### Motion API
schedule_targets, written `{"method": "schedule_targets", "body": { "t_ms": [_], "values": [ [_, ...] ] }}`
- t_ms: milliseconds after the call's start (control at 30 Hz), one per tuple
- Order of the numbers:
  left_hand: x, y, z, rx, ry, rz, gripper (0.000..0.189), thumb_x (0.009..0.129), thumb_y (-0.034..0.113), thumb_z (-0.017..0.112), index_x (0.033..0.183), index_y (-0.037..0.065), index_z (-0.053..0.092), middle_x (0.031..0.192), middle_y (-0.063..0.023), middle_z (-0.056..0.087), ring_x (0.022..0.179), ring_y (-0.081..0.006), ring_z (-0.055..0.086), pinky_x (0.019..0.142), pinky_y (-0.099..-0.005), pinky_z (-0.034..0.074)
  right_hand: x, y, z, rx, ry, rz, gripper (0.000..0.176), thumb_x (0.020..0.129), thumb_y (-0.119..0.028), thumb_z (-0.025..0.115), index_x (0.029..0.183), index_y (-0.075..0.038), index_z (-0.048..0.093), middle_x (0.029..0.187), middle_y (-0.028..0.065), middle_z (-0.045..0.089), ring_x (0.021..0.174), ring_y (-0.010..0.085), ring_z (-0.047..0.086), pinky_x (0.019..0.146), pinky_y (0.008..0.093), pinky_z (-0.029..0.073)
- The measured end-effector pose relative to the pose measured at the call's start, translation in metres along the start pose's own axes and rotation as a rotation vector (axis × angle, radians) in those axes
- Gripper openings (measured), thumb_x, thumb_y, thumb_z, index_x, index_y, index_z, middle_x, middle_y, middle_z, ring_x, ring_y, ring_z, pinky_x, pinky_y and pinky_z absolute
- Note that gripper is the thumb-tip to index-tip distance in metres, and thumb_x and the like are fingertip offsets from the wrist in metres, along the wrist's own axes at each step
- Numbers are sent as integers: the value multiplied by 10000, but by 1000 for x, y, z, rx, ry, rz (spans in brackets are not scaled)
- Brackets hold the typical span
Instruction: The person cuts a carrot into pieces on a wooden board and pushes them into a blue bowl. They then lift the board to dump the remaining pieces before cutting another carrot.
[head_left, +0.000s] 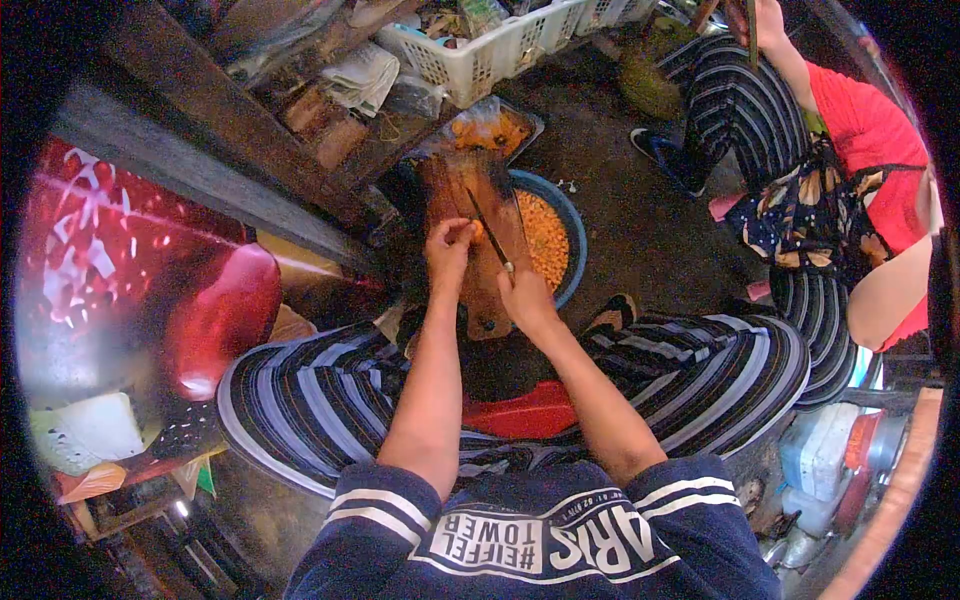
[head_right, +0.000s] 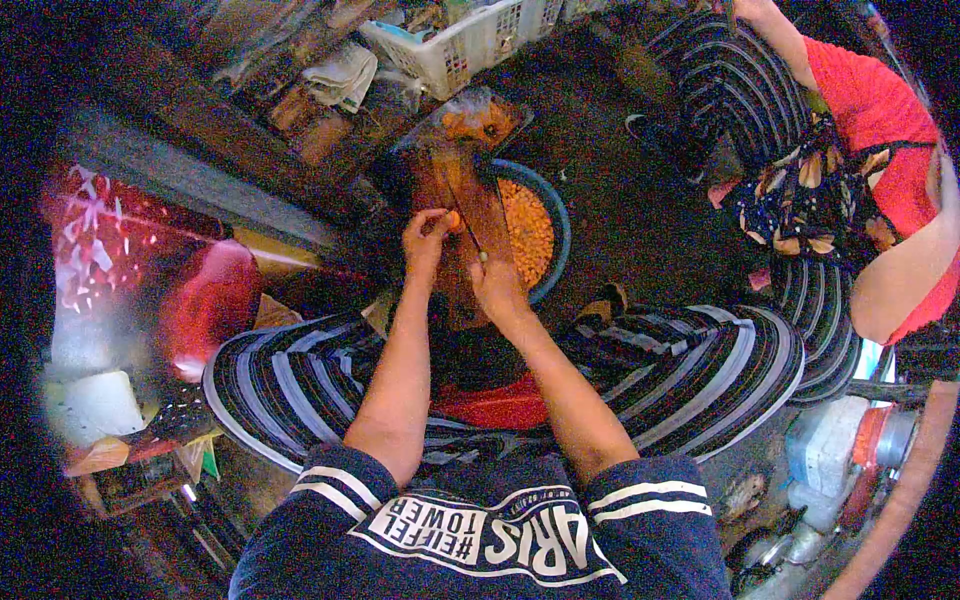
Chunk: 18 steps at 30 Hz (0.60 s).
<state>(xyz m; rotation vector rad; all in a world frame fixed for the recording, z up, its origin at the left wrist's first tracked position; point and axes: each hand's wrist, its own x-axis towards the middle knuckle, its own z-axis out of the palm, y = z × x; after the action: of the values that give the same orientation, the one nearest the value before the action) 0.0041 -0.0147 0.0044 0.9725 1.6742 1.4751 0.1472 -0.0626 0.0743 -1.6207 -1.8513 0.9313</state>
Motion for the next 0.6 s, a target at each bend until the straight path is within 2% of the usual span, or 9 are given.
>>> {"method": "schedule_targets", "body": {
  "t_ms": [67,167,267,333,433,600],
  "values": [
    [-1,0,1,-3,2,-12,134,756,131,657,860,50,634,824,-36,609,791,-140,540,711,-274,418,0,-2,0,-7,-1,-27,370,812,-209,511,1055,64,452,737,283,573,755,440,560,643,486,447],
    [-4,4,2,-7,30,12,116,756,130,658,832,46,633,796,-27,606,767,-131,530,699,-279,416,-2,-3,1,-17,55,-34,327,821,-211,499,1004,60,485,728,282,571,736,435,563,637,482,451],
    [-4,8,5,0,66,-34,97,753,106,656,808,34,622,776,-27,604,742,-129,529,692,-273,419,-3,-5,0,-66,3,15,300,828,-216,492,956,55,507,716,277,571,716,433,566,631,482,451],
    [-7,16,6,64,106,49,73,748,77,654,783,28,612,757,-34,609,704,-130,539,668,-264,424,-4,-5,-1,-138,-64,96,298,834,-228,492,912,57,524,702,274,569,703,428,570,614,481,452],
    [-6,20,5,119,88,62,62,744,55,651,778,26,608,737,-41,614,675,-125,546,643,-255,427,-6,-8,-4,-135,-84,101,295,839,-229,486,885,59,527,697,276,566,699,424,573,597,480,452],
    [-6,18,4,127,94,31,63,745,62,648,785,28,613,724,-43,617,669,-121,553,634,-257,428,-12,-11,-4,-117,-6,20,292,847,-228,481,860,61,525,681,273,563,684,418,576,585,479,453]
  ]
}}
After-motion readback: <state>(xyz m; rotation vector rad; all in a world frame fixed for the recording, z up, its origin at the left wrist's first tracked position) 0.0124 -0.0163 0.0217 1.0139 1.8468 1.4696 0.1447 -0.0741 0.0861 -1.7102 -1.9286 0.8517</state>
